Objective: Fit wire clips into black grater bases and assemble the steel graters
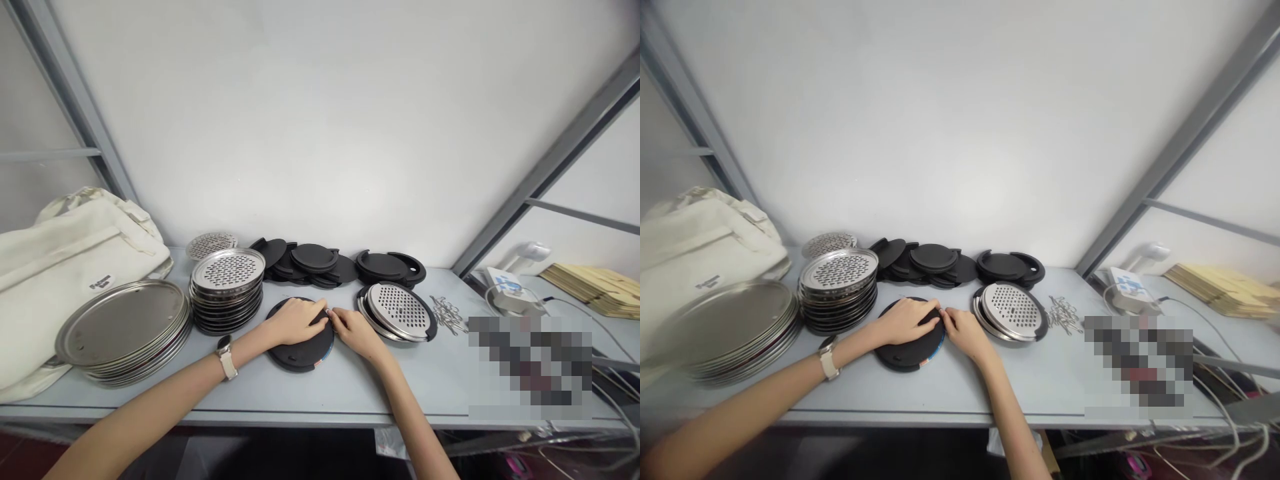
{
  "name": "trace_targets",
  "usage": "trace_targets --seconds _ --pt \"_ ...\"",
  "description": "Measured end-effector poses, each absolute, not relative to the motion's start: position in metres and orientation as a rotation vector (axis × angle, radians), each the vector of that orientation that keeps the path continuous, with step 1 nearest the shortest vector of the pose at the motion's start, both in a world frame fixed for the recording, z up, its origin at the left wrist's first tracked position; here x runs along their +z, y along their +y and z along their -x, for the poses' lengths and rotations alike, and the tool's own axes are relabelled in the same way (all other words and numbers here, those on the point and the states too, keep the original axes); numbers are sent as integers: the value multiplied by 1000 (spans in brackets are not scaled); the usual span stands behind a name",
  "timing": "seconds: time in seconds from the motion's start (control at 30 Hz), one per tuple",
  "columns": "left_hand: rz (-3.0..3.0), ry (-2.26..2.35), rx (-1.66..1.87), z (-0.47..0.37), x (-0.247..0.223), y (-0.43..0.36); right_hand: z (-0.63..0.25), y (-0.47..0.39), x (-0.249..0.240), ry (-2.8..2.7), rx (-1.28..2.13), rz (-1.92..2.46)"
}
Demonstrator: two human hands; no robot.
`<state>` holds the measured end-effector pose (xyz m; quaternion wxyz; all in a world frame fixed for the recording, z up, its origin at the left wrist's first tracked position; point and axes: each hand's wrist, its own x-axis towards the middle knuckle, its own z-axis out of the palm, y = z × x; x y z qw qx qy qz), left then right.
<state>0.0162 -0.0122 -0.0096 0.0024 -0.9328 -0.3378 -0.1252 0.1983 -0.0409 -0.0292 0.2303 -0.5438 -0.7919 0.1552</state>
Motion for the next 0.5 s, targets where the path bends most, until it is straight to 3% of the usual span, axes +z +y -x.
trace_targets --seconds 0.5 --pt "2982 -1056 -415 -15 -9 -12 -198 -40 -31 -2195 405 1509"
